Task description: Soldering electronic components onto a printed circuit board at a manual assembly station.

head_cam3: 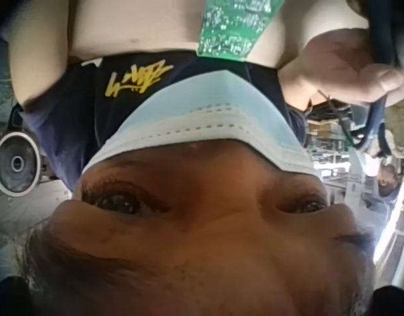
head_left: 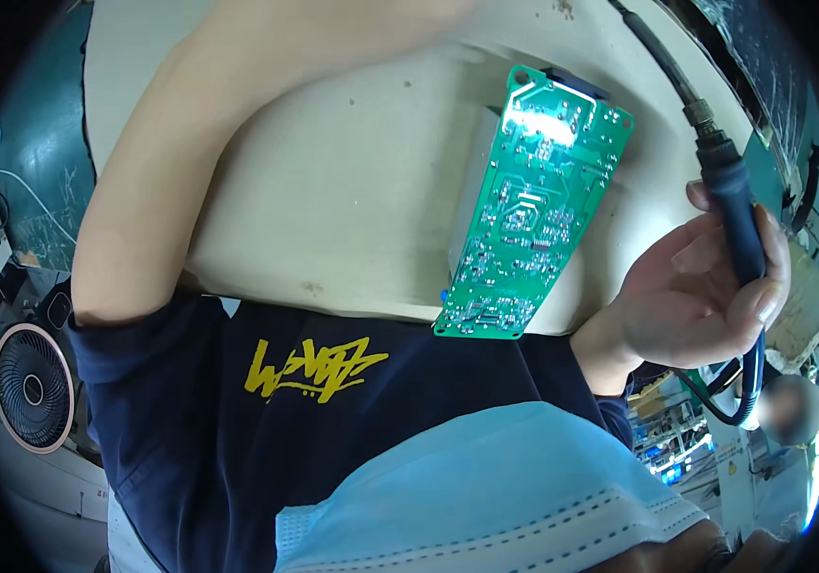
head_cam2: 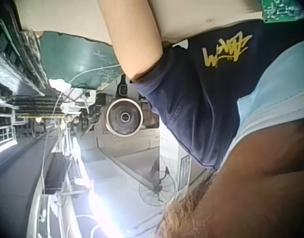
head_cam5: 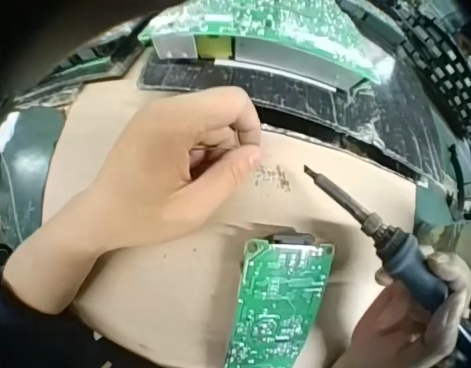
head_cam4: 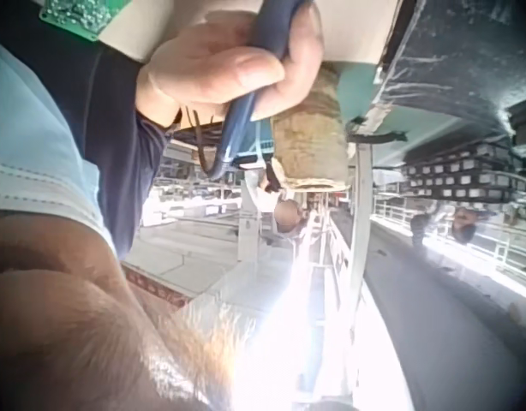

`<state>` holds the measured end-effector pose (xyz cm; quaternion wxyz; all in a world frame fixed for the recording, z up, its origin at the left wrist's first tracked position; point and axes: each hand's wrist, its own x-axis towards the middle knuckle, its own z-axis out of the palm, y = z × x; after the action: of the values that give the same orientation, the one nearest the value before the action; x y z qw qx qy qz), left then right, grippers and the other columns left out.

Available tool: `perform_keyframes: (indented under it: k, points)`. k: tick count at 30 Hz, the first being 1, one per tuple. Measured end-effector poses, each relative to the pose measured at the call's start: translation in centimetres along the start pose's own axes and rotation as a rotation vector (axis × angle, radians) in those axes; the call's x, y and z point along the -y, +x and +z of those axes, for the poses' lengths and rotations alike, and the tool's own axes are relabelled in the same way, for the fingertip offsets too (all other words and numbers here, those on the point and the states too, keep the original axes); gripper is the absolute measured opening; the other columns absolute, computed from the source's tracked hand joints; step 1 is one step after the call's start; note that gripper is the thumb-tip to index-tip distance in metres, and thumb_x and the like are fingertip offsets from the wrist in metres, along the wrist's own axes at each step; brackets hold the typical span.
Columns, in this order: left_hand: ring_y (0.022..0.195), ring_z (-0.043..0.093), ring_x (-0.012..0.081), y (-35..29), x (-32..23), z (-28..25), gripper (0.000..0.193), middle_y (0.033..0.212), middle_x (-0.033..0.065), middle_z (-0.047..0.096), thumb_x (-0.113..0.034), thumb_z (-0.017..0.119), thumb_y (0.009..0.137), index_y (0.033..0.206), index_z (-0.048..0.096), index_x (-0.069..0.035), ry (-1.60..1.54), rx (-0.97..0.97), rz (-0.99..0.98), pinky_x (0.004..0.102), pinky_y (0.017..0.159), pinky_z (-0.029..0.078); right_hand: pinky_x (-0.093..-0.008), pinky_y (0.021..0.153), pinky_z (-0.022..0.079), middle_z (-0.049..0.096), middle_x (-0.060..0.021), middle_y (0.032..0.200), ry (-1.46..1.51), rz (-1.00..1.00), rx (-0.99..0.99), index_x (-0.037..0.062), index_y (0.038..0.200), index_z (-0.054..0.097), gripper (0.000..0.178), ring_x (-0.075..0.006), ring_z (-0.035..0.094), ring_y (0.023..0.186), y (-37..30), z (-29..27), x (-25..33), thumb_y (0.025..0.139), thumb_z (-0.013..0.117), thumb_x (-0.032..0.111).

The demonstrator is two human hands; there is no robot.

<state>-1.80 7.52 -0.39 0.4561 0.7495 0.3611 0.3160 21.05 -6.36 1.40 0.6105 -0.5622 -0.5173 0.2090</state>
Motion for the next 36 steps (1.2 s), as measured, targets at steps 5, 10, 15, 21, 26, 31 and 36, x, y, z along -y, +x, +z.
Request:
perform_keyframes:
  k: [5, 10, 15, 21, 26, 31, 36]
  points:
    - [0.05, 0.032, 0.0076, 0.4, 0.0, 0.3, 0.007, 0.057, 0.0005, 0.039, 0.0, 0.064, 0.081, 0.08, 0.057, -0.002, 0.173, -0.044, 0.191, 0.026, 0.047, 0.025, -0.0474, 0.081, 0.056, 0.063, -0.0295, 0.099, 0.093, 0.071, 0.114, -0.011, 0.115, 0.054, 0.054, -0.0391, 0.069, 0.081, -0.8, -0.3, -0.6, 0.1, 0.046, 0.04]
    - [0.048, 0.031, 0.0091, 0.4, -0.2, 0.1, 0.007, 0.056, 0.0009, 0.036, 0.0, 0.063, 0.079, 0.078, 0.057, -0.003, 0.207, -0.04, 0.248, 0.0273, 0.046, 0.024, -0.0475, 0.083, 0.056, 0.063, -0.0316, 0.101, 0.148, 0.095, 0.269, -0.0107, 0.116, 0.054, 0.053, -0.0394, 0.068, 0.088, -0.5, -0.6, -0.5, 0.099, 0.05, 0.04]
    - [0.047, 0.031, 0.0087, 0.6, 0.2, 0.3, 0.007, 0.054, 0.0004, 0.034, 0.001, 0.064, 0.079, 0.078, 0.058, -0.003, 0.232, -0.05, 0.274, 0.0272, 0.046, 0.023, -0.0459, 0.084, 0.055, 0.062, -0.0294, 0.1, 0.063, 0.138, 0.107, -0.0106, 0.118, 0.053, 0.053, -0.034, 0.066, 0.084, -1.3, 0.6, -0.3, 0.099, 0.052, 0.039]
    - [0.046, 0.029, 0.0063, 0.6, 0.0, 0.2, 0.007, 0.052, -0.0019, 0.032, 0.003, 0.063, 0.078, 0.078, 0.06, -0.003, 0.394, -0.039, 0.226, 0.0263, 0.046, 0.022, -0.0466, 0.087, 0.054, 0.061, -0.0221, 0.086, 0.01, 0.141, 0.234, -0.0096, 0.119, 0.053, 0.054, -0.0308, 0.064, 0.086, -0.5, 0.7, 0.0, 0.099, 0.051, 0.041]
    - [0.045, 0.029, 0.0065, 0.6, -0.6, 0.3, 0.007, 0.052, -0.0019, 0.032, 0.003, 0.063, 0.078, 0.076, 0.059, -0.003, 0.346, -0.037, 0.206, 0.0263, 0.045, 0.022, -0.0481, 0.088, 0.053, 0.056, -0.0136, 0.069, -0.075, 0.188, 0.225, -0.008, 0.119, 0.055, 0.055, -0.0314, 0.063, 0.089, -0.6, 1.1, 0.6, 0.099, 0.052, 0.043]
    - [0.045, 0.031, 0.0083, 0.8, -0.9, -0.2, 0.007, 0.052, -0.0004, 0.036, 0.0, 0.064, 0.077, 0.075, 0.058, -0.004, 0.26, -0.037, 0.182, 0.0273, 0.045, 0.022, -0.048, 0.088, 0.053, 0.055, -0.0119, 0.067, -0.031, 0.223, 0.256, -0.0074, 0.117, 0.056, 0.055, -0.0314, 0.062, 0.091, -0.5, 1.3, 0.8, 0.098, 0.053, 0.044]
    - [0.045, 0.033, 0.0087, 0.7, -1.0, 0.1, 0.007, 0.053, 0.0001, 0.039, -0.001, 0.064, 0.077, 0.074, 0.058, -0.004, 0.456, -0.039, 0.213, 0.0277, 0.045, 0.023, -0.0462, 0.086, 0.053, 0.057, -0.0137, 0.072, -0.07, 0.245, 0.223, -0.0075, 0.116, 0.057, 0.056, -0.0291, 0.063, 0.086, -0.7, 1.7, 1.0, 0.098, 0.055, 0.045]
